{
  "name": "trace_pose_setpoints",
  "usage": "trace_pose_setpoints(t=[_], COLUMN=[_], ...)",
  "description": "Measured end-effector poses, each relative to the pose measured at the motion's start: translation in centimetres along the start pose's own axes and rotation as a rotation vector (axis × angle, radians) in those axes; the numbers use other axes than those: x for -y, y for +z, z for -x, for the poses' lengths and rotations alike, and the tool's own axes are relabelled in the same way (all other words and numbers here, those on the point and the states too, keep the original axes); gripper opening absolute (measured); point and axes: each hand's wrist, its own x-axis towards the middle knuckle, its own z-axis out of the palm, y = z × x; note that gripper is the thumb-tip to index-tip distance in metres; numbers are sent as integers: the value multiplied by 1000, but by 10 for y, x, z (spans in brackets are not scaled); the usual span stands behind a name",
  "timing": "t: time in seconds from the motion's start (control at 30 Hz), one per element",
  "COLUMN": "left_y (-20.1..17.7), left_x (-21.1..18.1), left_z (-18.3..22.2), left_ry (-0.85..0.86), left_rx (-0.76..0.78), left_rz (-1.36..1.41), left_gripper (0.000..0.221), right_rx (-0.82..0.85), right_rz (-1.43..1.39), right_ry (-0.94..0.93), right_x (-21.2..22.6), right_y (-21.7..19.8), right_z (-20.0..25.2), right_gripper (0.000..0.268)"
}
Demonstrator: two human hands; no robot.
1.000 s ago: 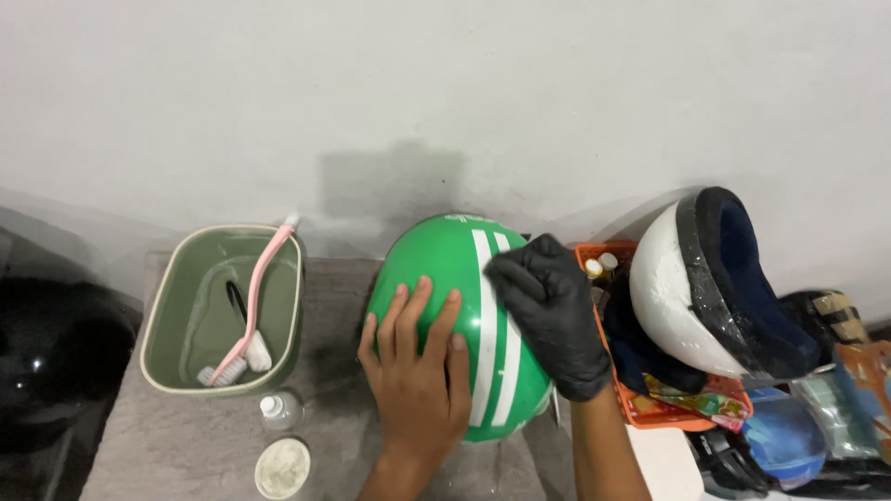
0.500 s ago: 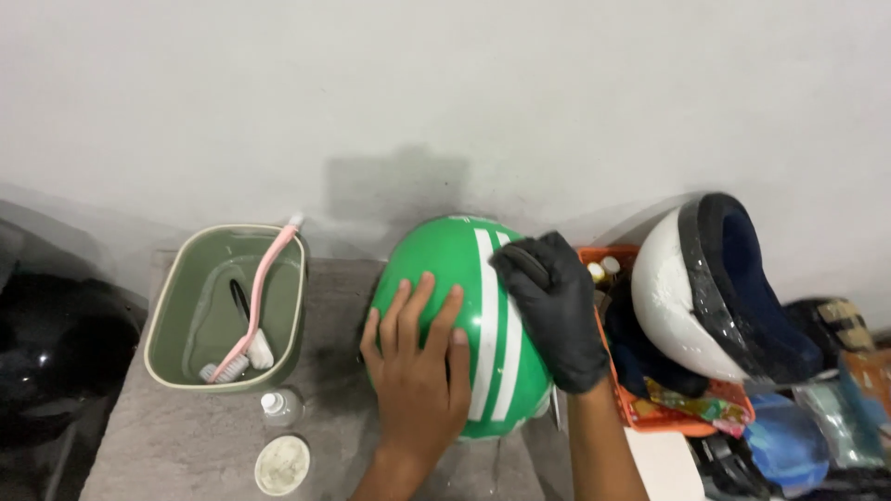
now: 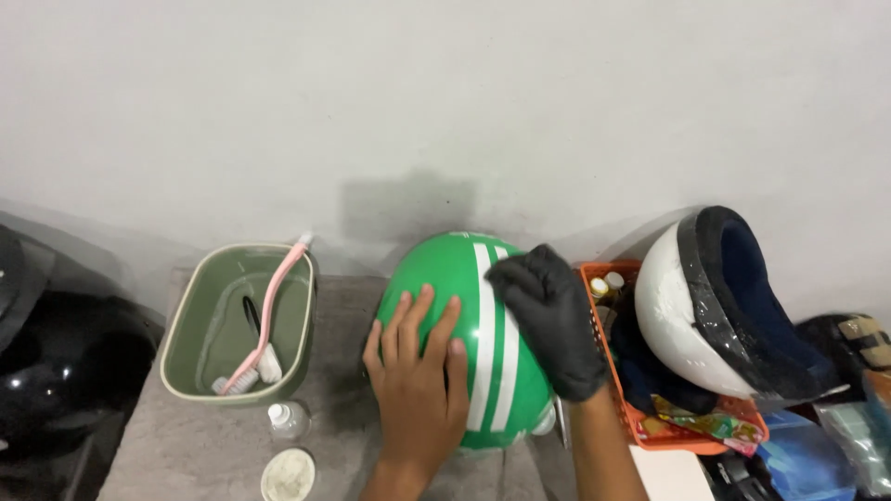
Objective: The person applies a white paste from a small container onto a green helmet using a black cloth. They rub the paste over the helmet's surface, including the white stripes and the logo, then wipe it off with the cloth.
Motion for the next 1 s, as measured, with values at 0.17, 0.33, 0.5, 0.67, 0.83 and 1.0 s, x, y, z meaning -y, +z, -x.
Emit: trace_pose_setpoints(t=[0.17,0.33,0.5,0.67,0.83,1.0], left_y=[-3,-4,0,0,1,-3], left_x=[-4,-3,-2,-2,-2,-2], left_z=[3,1,8,5,5,5], left_ry=[5,2,12,9,6,13], left_rx=[-17,-5,-23,-26,-15,-17], left_rz=[-6,26,14,-11,-23,3], left_gripper=[39,41,40,39,41,40], right_rx=[61,-227,-268,-45,-302,-131], right_rz=[-36,-66,113,142,362,343], right_ry=[-21,-144,-157,-304,-257,-181], right_x=[-3,-21,-28,-39,-11,-6], right_y=[-14,-5,-2,-1,13,-2], right_z=[3,18,48,68,49,54], right_gripper=[8,15,12,11,17,19])
